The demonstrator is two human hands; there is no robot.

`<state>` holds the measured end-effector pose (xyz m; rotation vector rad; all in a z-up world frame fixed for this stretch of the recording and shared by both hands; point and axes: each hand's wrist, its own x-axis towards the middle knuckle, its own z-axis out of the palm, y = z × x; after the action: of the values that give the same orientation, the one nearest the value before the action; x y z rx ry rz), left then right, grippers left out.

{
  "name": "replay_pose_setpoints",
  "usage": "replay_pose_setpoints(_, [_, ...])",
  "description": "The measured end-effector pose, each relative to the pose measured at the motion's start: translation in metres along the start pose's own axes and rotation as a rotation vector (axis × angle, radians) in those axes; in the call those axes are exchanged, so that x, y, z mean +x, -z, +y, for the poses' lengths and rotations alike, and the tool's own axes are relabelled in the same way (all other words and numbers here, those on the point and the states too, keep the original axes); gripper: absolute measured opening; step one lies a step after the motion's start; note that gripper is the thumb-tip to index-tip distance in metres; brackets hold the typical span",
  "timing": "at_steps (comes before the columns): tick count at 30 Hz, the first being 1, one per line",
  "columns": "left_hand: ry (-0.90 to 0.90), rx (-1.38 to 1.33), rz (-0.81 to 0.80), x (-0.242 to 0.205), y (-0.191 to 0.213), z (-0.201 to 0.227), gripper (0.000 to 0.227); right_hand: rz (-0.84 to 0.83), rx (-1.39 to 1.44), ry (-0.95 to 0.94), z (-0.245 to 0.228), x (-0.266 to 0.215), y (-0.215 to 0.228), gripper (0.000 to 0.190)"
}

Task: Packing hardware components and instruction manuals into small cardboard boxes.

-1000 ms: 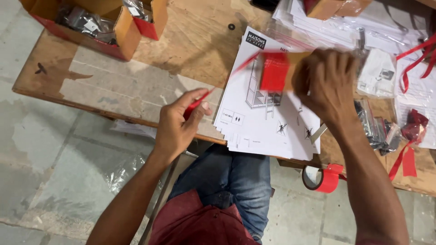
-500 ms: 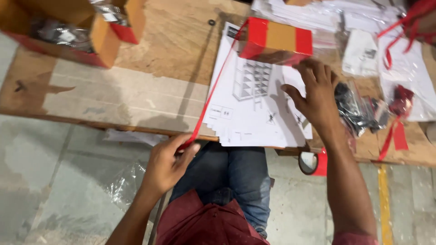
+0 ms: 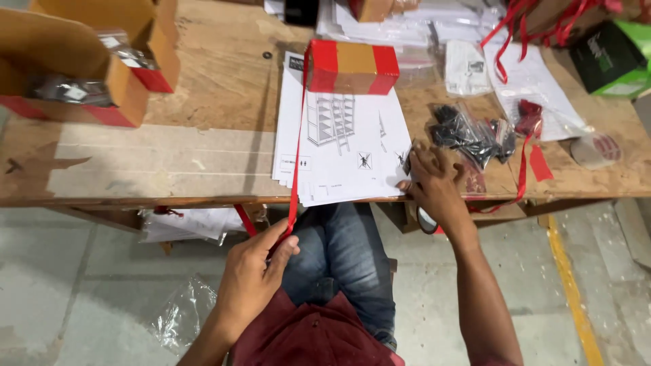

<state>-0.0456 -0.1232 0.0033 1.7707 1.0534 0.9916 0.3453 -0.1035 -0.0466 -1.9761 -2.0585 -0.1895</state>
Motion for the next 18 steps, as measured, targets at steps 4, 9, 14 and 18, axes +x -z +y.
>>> replay_pose_setpoints(4, [0.180,0.061,0.071,-0.014,0.005,-0.003,0.033,0.018,0.189,0.124,-0.005,-0.012,-0.010,0.071])
replay_pose_setpoints(9, [0.060,0.267,0.265,-0.028,-0.002,-0.032,0.022,0.094,0.087,0.114,-0.043,-0.031,-0.001,0.061])
replay_pose_setpoints(14, [-0.043,0.671,0.325,-0.042,-0.006,-0.056,0.025,0.289,0.081,0.124,-0.044,-0.059,-0.028,0.038])
replay_pose_setpoints(18, [-0.016,0.640,0.468,-0.050,-0.011,-0.069,0.017,0.282,0.403,0.303,0.002,-0.039,-0.075,0.037])
